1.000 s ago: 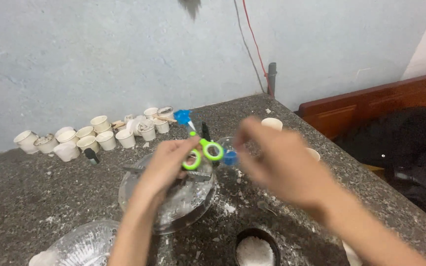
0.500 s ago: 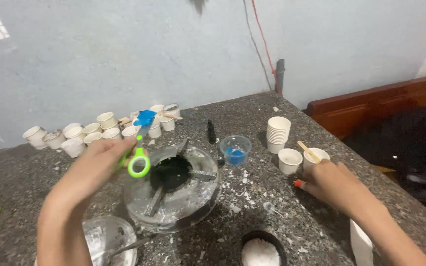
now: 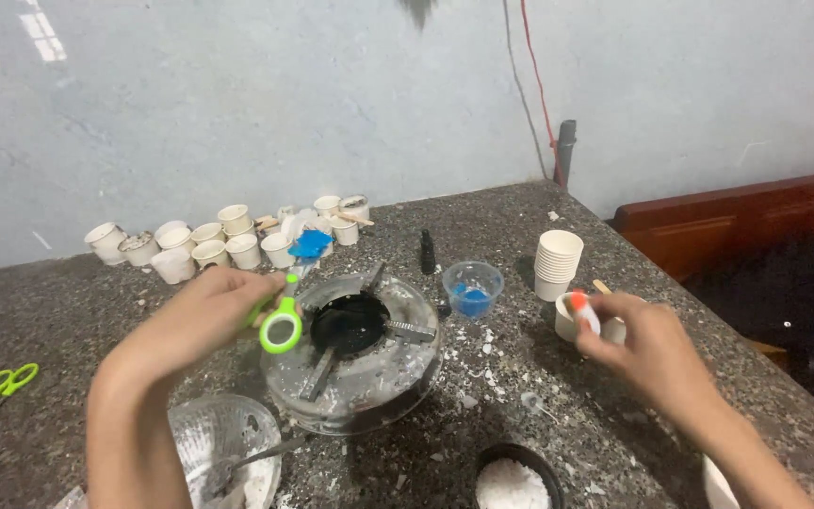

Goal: Mixing wax powder in a bowl and preparing paper cups and a burner for candle making.

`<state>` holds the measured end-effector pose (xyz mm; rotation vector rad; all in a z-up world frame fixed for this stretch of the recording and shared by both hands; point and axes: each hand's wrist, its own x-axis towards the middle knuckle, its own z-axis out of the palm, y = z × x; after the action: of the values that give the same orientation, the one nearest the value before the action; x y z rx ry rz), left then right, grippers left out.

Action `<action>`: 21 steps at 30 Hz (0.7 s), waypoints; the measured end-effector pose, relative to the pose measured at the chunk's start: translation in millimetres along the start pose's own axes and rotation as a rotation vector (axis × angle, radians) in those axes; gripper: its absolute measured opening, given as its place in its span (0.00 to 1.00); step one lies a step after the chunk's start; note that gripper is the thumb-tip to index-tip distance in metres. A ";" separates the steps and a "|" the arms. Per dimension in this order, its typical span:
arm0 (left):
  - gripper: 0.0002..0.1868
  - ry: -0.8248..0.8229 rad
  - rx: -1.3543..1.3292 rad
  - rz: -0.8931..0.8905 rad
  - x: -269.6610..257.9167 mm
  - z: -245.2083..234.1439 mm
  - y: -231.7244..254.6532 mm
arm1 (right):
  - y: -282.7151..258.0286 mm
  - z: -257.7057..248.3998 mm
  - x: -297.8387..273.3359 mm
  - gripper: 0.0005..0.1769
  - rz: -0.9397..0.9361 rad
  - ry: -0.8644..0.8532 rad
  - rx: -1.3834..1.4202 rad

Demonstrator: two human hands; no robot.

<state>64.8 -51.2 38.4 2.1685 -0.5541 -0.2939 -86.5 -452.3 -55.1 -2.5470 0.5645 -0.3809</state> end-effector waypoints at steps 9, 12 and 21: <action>0.26 -0.057 -0.043 -0.064 10.1 45.8 26.9 | -119.4 8.2 -2.3 0.32 -0.058 -0.411 1.079; 0.25 -0.106 -0.058 -0.042 10.7 51.3 27.6 | -125.1 42.9 10.1 0.31 -0.061 -0.684 1.227; 0.24 -0.122 -0.030 -0.001 11.9 51.6 21.2 | -115.2 102.2 31.4 0.30 0.141 -0.932 1.239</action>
<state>48.8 -103.9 23.8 2.1315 -0.6136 -0.4347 15.0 -333.9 -75.0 -1.2281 0.0518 0.4155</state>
